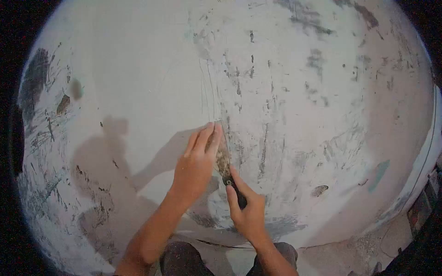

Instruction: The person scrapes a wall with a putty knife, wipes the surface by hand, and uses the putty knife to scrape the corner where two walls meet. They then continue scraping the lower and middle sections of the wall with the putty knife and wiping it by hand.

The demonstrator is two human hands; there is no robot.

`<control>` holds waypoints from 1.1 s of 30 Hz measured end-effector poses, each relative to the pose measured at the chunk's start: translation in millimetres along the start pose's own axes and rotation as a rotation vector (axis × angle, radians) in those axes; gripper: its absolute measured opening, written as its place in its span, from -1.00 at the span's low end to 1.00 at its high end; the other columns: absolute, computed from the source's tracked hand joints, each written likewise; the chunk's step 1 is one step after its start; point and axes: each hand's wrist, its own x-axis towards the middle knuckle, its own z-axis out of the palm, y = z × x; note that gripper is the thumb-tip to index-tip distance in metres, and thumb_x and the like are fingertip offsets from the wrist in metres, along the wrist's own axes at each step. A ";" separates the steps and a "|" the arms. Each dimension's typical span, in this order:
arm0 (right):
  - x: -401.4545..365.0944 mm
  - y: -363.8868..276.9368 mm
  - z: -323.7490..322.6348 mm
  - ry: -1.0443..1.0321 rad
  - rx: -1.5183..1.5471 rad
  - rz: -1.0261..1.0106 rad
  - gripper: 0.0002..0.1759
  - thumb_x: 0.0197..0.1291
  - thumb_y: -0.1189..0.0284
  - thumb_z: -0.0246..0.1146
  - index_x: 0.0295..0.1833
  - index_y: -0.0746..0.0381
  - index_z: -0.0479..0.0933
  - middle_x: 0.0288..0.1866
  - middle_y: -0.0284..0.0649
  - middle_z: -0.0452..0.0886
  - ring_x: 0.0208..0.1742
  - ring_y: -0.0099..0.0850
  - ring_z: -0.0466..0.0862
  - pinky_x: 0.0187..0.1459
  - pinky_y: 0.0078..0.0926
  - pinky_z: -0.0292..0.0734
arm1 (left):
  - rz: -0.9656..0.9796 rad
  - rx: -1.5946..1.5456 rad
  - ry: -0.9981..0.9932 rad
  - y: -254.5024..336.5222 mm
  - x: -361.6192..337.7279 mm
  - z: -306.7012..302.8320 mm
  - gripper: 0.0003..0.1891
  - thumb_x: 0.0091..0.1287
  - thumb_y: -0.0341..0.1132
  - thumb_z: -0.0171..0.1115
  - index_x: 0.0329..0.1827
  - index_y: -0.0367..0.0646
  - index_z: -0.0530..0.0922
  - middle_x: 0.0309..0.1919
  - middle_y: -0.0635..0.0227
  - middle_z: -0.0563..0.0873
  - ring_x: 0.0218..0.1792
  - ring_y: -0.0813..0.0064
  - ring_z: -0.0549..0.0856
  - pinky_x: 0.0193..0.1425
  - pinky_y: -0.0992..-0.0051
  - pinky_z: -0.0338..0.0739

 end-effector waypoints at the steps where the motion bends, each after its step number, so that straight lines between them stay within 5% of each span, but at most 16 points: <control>1: 1.3 0.2 -0.4 -0.003 -0.003 -0.003 -0.47 0.43 0.54 0.22 0.49 0.21 0.45 0.05 0.00 0.78 -0.14 -0.63 0.61 -0.05 -0.56 0.55 | 0.007 0.008 -0.016 0.1 -1.5 1.6 -0.36 0.20 -0.58 0.23 0.44 -0.31 0.44 0.31 0.11 0.54 0.34 0.16 0.54 0.31 0.32 0.64; 7: 5.7 -0.4 6.0 0.018 0.000 -0.051 -0.47 0.42 0.53 0.24 0.49 0.18 0.46 0.07 0.06 0.77 -0.08 -0.59 0.68 -0.03 -0.55 0.57 | 0.036 0.071 0.000 0.0 0.6 2.2 -0.34 0.19 -0.57 0.26 0.44 -0.33 0.44 0.32 0.11 0.53 0.34 0.18 0.53 0.30 0.36 0.64; 9: 0.0 -1.7 5.6 -0.007 -0.005 0.073 -0.46 0.41 0.53 0.24 0.49 0.19 0.46 -0.01 0.03 0.79 -0.15 -0.62 0.65 -0.09 -0.56 0.56 | 0.021 0.091 -0.042 1.5 -3.2 2.6 -0.34 0.19 -0.57 0.26 0.45 -0.32 0.43 0.31 0.11 0.54 0.34 0.18 0.54 0.30 0.36 0.64; 11: -0.3 0.3 9.0 0.049 0.011 -0.093 -0.47 0.40 0.54 0.24 0.48 0.20 0.47 -0.11 -0.01 0.79 -0.24 -0.63 0.58 -0.14 -0.58 0.54 | 0.027 0.005 -0.044 -2.2 -3.6 0.6 -0.34 0.21 -0.57 0.24 0.46 -0.32 0.42 0.32 0.10 0.53 0.35 0.16 0.53 0.30 0.36 0.64; 15: 1.6 3.2 9.2 0.041 0.022 0.017 -0.48 0.41 0.55 0.23 0.47 0.22 0.47 -0.11 -0.03 0.79 -0.25 -0.63 0.56 -0.14 -0.58 0.53 | 0.025 0.106 -0.095 1.4 -0.5 -0.2 -0.35 0.22 -0.56 0.23 0.46 -0.34 0.40 0.32 0.08 0.53 0.36 0.14 0.52 0.32 0.35 0.63; 27: 10.1 -7.8 11.7 0.053 0.054 -0.053 -0.48 0.42 0.55 0.21 0.47 0.23 0.47 0.06 0.01 0.77 -0.13 -0.62 0.61 -0.01 -0.58 0.54 | 0.022 0.138 -0.091 -1.2 10.1 -12.3 -0.34 0.19 -0.56 0.27 0.44 -0.40 0.40 0.33 0.09 0.52 0.32 0.17 0.55 0.29 0.33 0.66; 33: 3.7 -7.0 -3.1 0.015 -0.032 0.045 -0.47 0.42 0.54 0.22 0.49 0.20 0.46 -0.16 -0.16 0.78 -0.28 -0.65 0.50 -0.17 -0.58 0.51 | 0.066 0.040 -0.075 -2.1 0.6 0.2 -0.35 0.22 -0.58 0.25 0.45 -0.37 0.40 0.32 0.10 0.53 0.36 0.18 0.52 0.31 0.38 0.64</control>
